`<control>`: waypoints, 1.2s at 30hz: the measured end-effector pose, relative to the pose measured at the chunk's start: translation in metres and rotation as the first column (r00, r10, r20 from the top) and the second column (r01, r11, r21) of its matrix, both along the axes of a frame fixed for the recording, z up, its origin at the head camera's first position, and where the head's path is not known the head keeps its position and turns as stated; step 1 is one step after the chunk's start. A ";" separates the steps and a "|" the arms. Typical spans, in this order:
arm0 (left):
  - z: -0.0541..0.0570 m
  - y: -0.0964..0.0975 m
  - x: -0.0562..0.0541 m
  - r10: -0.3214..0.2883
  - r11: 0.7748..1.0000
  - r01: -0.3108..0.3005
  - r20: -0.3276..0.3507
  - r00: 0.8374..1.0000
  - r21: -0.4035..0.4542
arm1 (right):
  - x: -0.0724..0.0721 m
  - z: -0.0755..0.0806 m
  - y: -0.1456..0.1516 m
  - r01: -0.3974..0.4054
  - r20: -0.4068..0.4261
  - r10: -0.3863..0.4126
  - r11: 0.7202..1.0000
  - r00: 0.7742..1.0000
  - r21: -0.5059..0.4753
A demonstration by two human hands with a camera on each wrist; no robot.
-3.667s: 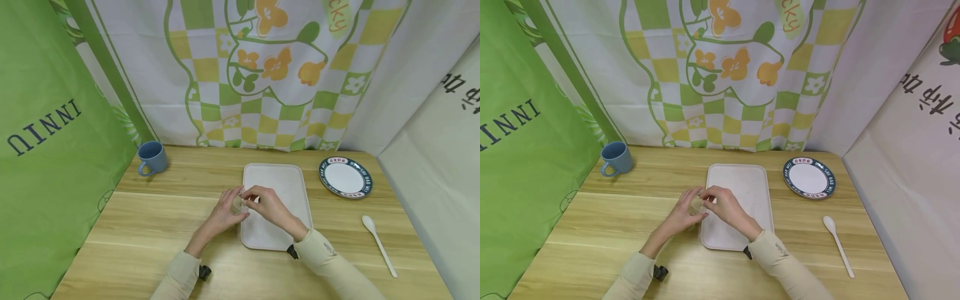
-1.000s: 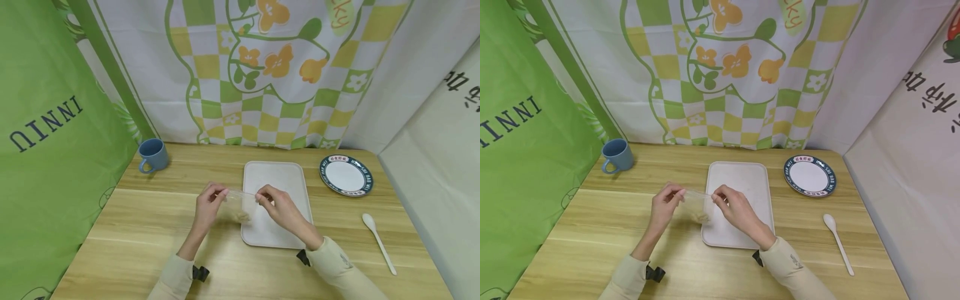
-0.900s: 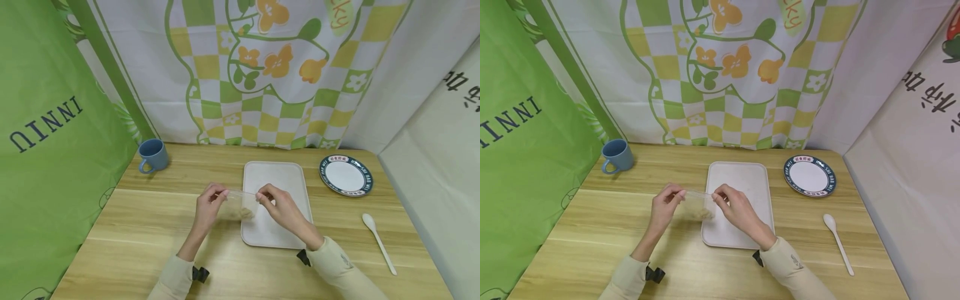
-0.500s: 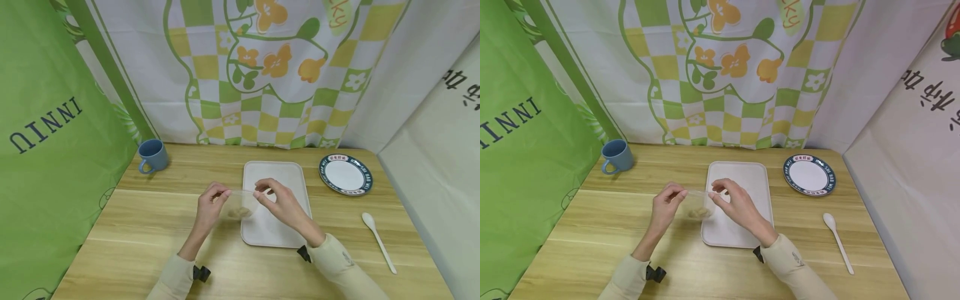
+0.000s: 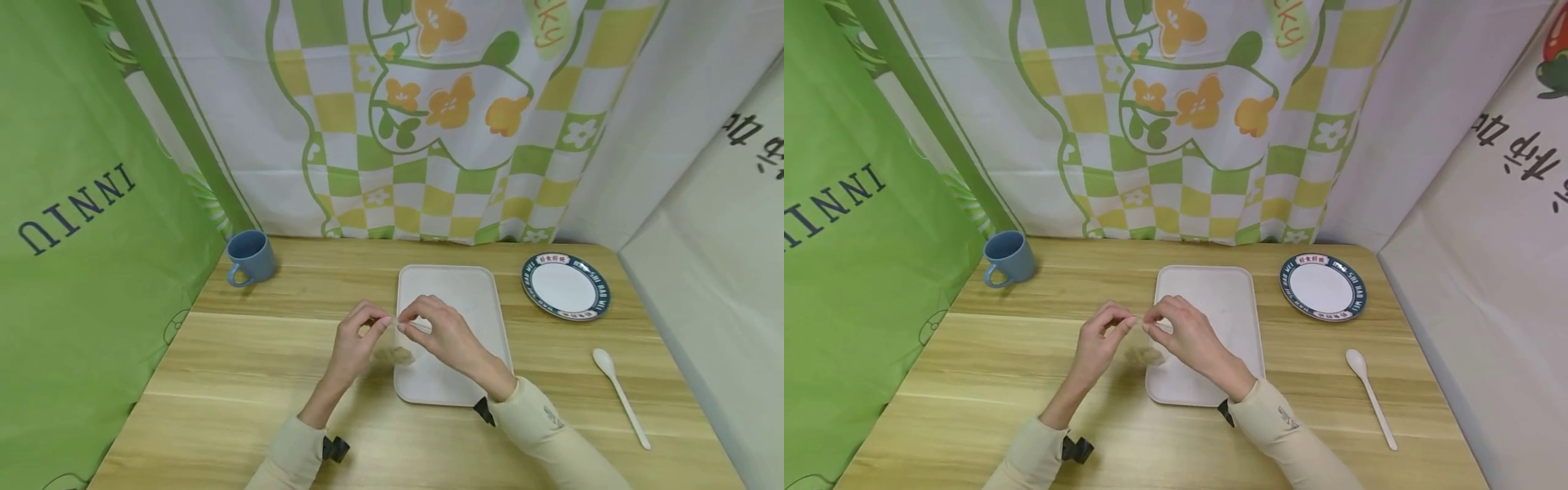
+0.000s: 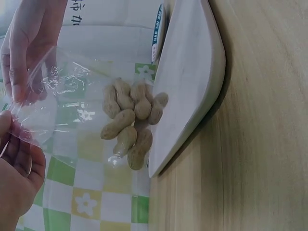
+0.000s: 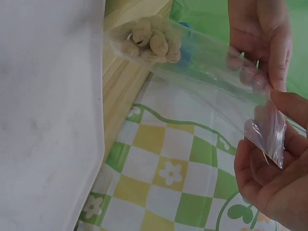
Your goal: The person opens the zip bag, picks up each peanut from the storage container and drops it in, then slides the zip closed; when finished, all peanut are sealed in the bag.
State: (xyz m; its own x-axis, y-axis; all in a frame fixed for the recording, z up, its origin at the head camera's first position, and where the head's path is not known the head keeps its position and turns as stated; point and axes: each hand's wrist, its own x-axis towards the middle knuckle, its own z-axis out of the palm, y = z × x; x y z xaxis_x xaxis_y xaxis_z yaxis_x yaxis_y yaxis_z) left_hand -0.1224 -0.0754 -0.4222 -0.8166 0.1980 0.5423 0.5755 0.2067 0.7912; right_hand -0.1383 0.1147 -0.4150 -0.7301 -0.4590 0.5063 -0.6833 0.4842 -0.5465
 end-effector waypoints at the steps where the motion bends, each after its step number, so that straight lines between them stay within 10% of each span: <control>1: 0.000 0.000 0.000 -0.001 1.000 0.001 0.002 1.000 0.005 | 0.000 0.000 0.000 -0.006 0.006 0.006 1.000 1.000 -0.001; 11: -0.001 -0.001 -0.001 -0.075 0.997 0.072 0.083 0.994 0.041 | 0.001 0.002 0.001 -0.041 0.055 0.043 0.999 0.998 -0.037; 36: -0.009 -0.004 -0.006 -0.187 0.974 0.182 0.031 0.982 0.133 | 0.007 -0.001 -0.001 -0.006 0.030 0.006 1.000 1.000 -0.014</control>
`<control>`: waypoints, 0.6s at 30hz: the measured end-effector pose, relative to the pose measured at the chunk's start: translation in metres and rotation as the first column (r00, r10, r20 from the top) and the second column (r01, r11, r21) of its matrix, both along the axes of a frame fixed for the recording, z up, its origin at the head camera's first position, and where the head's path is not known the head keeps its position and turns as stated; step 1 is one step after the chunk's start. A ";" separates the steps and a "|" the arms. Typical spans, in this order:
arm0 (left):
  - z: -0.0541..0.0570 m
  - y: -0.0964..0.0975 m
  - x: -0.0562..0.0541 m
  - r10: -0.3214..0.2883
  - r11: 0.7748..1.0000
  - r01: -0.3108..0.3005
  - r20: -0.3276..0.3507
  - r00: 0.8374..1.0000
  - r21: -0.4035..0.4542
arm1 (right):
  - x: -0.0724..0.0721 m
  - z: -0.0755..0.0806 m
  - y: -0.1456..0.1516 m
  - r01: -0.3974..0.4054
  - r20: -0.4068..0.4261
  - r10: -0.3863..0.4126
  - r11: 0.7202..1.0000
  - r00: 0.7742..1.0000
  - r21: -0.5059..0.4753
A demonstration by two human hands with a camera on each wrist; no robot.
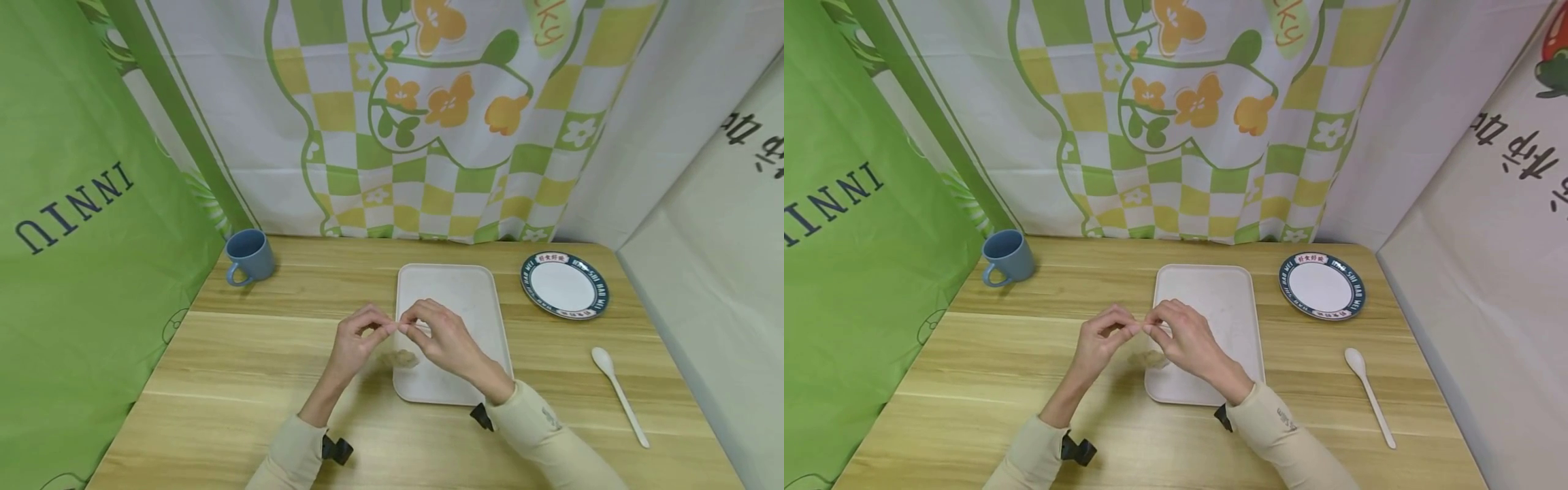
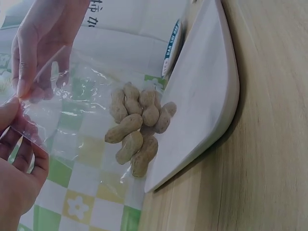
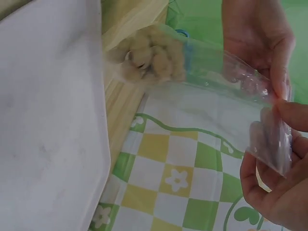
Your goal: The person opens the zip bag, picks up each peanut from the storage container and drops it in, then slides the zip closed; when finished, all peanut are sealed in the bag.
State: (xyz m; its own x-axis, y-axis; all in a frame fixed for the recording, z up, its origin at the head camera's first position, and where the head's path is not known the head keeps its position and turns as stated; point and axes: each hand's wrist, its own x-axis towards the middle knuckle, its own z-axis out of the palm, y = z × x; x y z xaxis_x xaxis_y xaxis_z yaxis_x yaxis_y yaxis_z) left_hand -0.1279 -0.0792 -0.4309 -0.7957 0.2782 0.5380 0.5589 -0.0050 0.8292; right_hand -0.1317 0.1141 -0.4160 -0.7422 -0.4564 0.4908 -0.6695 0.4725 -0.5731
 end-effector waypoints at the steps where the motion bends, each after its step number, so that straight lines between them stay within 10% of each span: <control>1: 0.000 0.000 0.000 0.000 1.000 0.000 0.009 1.000 0.005 | 0.000 0.000 0.000 0.000 -0.007 0.000 1.000 1.000 -0.008; 10: 0.002 -0.005 0.000 0.037 0.997 -0.045 0.143 0.989 0.055 | -0.002 0.002 0.005 0.006 0.000 -0.006 0.997 1.000 -0.073; 18: -0.019 -0.006 -0.009 0.017 0.996 -0.033 0.194 0.981 0.078 | -0.003 0.000 0.006 -0.001 0.067 0.009 0.993 0.998 -0.121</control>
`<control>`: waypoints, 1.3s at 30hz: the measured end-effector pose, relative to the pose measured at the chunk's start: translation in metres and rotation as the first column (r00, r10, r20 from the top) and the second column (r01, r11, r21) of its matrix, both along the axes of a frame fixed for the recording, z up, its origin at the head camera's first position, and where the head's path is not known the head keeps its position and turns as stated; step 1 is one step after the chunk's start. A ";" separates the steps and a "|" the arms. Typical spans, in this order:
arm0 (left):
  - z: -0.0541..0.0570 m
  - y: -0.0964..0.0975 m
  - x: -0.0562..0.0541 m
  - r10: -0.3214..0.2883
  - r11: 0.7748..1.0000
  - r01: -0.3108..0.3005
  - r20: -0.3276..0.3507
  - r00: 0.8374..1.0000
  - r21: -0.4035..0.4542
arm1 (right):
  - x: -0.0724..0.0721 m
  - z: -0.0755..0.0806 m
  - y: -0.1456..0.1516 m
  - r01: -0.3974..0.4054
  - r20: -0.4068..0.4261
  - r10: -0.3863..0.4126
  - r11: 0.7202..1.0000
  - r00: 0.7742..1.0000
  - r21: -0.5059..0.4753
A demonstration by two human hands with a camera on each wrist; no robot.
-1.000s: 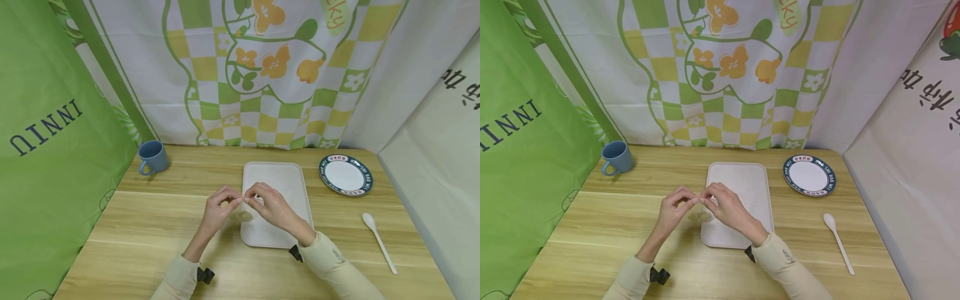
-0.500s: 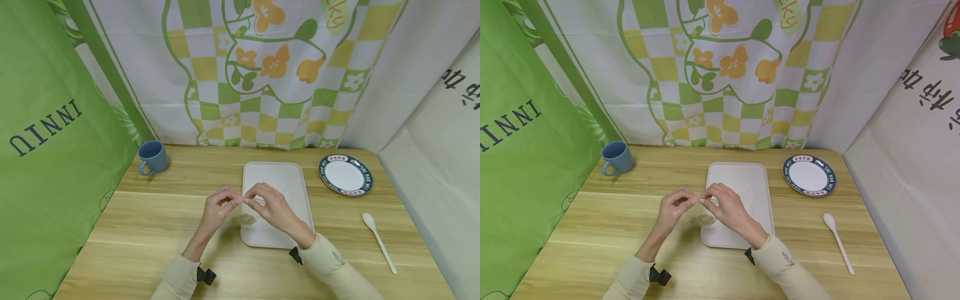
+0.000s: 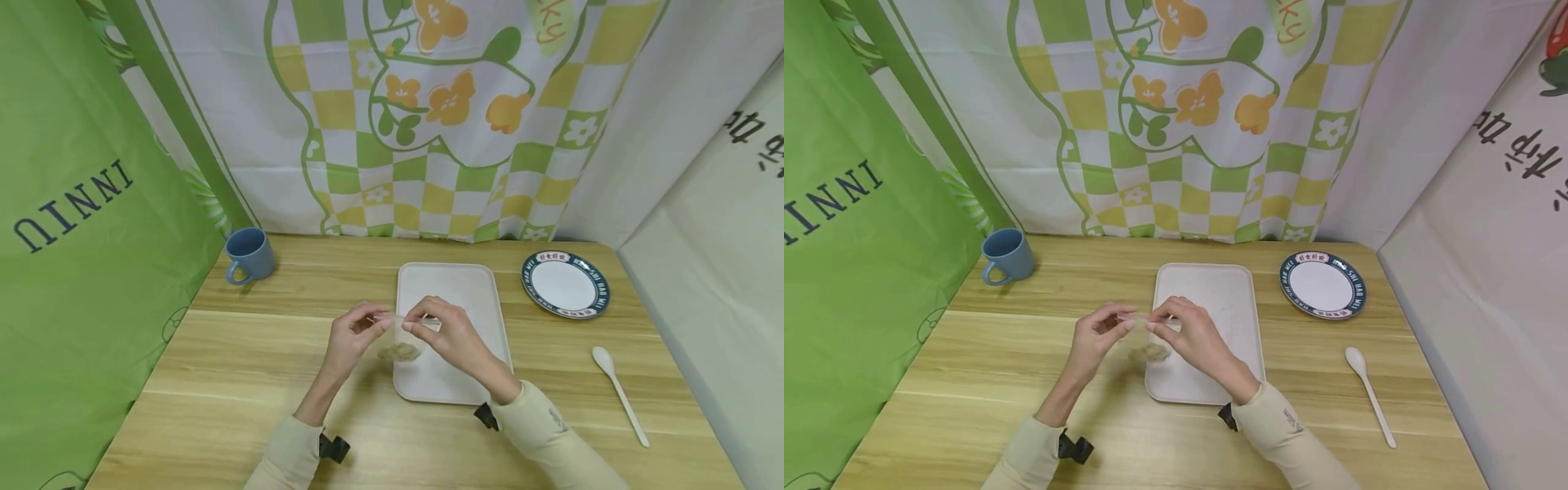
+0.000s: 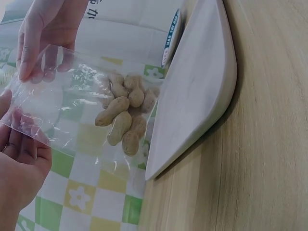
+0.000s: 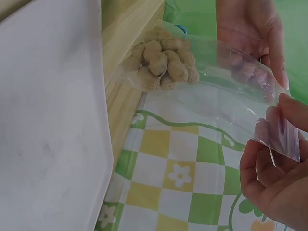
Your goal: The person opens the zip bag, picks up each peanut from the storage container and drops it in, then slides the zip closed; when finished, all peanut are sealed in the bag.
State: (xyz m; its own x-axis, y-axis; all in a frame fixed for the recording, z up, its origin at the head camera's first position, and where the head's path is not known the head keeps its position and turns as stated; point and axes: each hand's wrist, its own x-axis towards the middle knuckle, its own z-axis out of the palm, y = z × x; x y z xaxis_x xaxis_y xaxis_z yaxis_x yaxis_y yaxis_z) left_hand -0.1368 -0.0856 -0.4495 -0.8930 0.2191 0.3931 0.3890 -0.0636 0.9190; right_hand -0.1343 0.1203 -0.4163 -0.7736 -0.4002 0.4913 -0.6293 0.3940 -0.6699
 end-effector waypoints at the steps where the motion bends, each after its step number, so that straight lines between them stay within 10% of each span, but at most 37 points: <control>1: -0.001 0.000 -0.001 0.002 1.000 -0.002 0.001 1.000 -0.005 | 0.000 0.000 0.000 0.004 0.006 -0.004 1.000 1.000 -0.002; 8: -0.005 0.000 -0.003 0.012 0.999 -0.016 -0.074 0.997 -0.045 | 0.001 0.001 0.001 0.007 0.058 -0.007 1.000 0.998 -0.002; 16: 0.025 0.004 0.010 -0.013 0.998 0.007 -0.086 0.996 -0.061 | 0.001 0.002 0.002 -0.016 0.093 0.017 1.000 0.996 -0.011; 28: -0.002 0.005 -0.002 -0.026 0.998 0.021 -0.077 0.997 -0.061 | 0.001 0.002 -0.001 -0.003 0.074 0.003 1.000 0.997 -0.011; 39: -0.002 0.009 0.000 -0.015 0.993 0.010 -0.040 0.999 -0.114 | 0.000 -0.001 -0.002 -0.051 0.053 0.051 0.999 0.997 -0.003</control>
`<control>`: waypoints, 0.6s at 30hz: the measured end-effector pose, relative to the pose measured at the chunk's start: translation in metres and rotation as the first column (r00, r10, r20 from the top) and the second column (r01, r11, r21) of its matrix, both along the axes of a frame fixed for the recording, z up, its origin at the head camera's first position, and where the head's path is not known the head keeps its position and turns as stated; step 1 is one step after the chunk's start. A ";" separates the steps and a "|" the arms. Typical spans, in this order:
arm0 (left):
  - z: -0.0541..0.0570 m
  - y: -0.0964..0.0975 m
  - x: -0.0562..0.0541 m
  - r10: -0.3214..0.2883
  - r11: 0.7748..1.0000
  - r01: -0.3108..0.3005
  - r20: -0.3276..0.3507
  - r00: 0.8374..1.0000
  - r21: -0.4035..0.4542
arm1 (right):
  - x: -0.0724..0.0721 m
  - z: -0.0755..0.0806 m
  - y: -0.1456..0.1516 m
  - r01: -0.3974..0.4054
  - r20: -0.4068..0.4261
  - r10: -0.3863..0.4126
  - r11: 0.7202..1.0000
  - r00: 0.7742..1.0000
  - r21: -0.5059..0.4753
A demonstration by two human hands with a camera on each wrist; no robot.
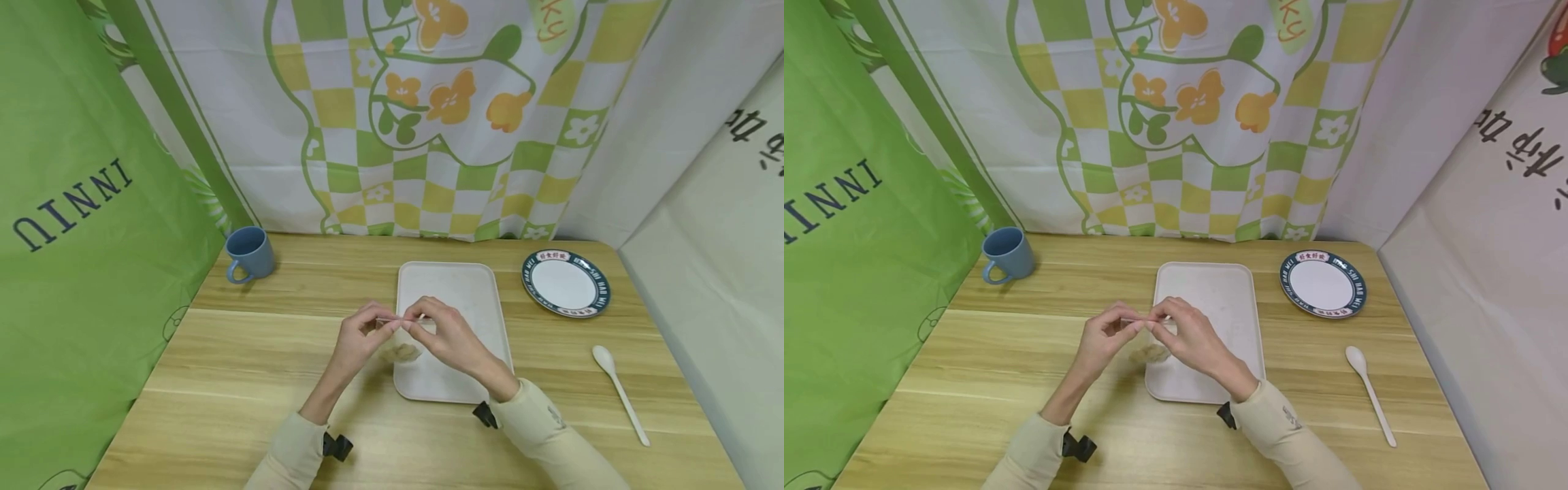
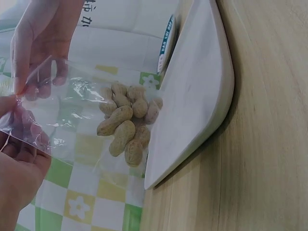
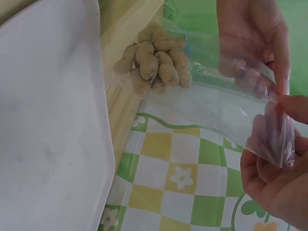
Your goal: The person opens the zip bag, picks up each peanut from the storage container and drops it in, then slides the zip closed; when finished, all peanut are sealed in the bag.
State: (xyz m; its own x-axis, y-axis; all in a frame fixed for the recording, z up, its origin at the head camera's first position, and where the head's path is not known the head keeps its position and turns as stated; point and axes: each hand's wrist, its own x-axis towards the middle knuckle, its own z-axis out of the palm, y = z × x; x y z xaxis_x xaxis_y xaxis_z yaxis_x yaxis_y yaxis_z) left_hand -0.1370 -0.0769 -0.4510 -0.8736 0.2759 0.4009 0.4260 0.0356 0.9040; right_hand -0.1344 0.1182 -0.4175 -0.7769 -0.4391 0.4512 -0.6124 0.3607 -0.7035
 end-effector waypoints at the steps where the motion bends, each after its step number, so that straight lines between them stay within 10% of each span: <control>1: 0.002 0.000 0.001 0.000 1.000 0.000 -0.008 1.000 0.001 | 0.000 0.000 0.000 0.005 0.006 -0.005 1.000 1.000 -0.003; 8: 0.021 -0.002 0.008 0.005 1.000 -0.004 -0.052 0.999 0.024 | 0.001 -0.002 0.003 0.061 0.030 -0.060 0.998 0.998 -0.031; 18: 0.018 -0.003 0.007 0.037 0.994 -0.039 0.024 0.999 0.097 | 0.002 -0.003 0.005 0.095 0.037 -0.093 0.994 0.995 -0.054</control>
